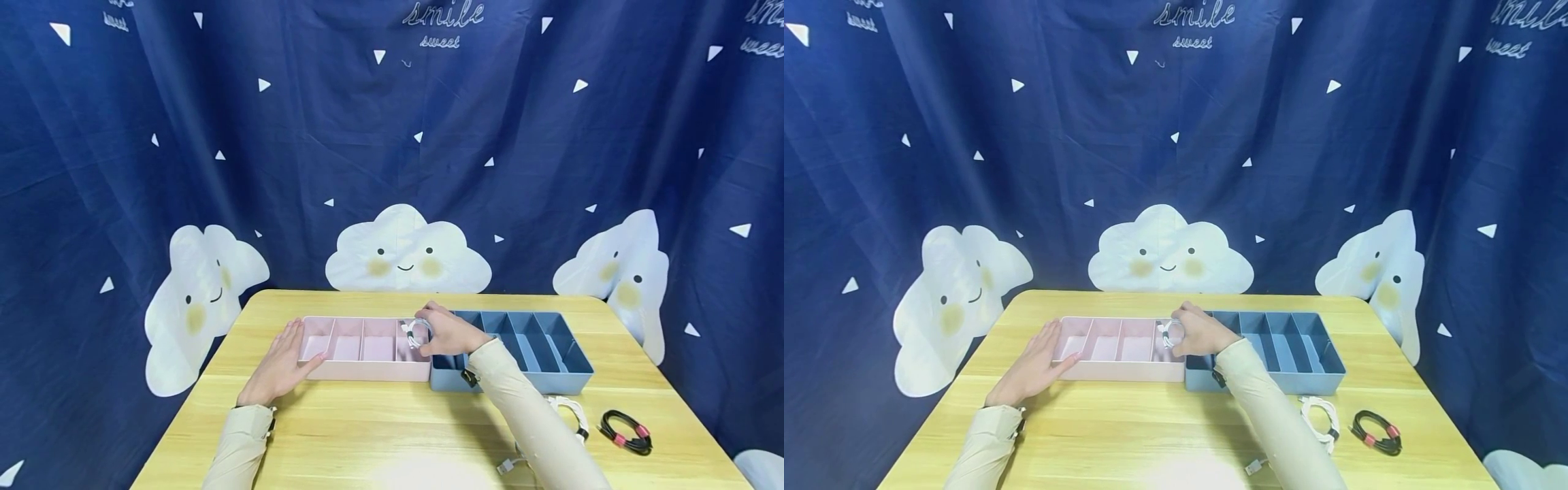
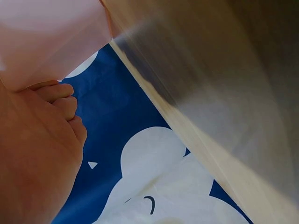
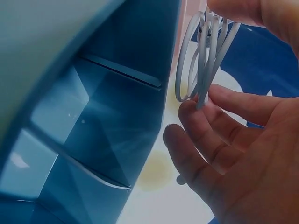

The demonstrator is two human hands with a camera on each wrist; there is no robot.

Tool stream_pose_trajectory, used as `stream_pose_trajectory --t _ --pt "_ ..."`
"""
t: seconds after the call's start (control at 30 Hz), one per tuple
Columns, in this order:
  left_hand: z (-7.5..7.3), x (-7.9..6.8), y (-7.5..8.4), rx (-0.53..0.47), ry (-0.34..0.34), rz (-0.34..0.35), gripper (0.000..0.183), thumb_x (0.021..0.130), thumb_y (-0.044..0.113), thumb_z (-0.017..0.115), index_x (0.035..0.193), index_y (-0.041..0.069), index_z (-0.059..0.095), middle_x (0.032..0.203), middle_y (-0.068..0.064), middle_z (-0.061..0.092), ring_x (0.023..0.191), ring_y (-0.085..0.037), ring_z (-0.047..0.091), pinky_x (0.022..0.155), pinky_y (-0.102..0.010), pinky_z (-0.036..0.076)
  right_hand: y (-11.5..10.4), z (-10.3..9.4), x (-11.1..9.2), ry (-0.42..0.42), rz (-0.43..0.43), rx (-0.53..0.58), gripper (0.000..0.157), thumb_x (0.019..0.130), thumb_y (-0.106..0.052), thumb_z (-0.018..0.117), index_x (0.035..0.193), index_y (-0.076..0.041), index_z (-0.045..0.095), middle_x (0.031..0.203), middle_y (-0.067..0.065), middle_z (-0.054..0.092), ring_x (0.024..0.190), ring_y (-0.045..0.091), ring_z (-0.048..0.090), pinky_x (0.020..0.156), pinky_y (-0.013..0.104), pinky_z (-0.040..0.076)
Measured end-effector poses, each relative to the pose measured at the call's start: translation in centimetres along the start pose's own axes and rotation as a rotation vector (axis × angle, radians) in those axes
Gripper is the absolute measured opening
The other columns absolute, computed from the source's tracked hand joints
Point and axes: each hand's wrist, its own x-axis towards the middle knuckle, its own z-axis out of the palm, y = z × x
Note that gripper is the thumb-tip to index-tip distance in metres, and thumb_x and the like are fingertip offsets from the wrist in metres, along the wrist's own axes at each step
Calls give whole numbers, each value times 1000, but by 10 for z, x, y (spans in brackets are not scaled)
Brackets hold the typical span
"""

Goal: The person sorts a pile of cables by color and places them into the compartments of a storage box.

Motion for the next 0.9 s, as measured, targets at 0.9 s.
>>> stream_pose_trajectory --t 0.9 --pt "0 0 1 -9 -1 0 98 101 61 53 161 -9 19 170 -28 18 160 -46 16 129 -63 18 -5 4 2 8 15 -63 71 79 -24 84 140 1 59 139 12 57 116 25 58 94 41 56"
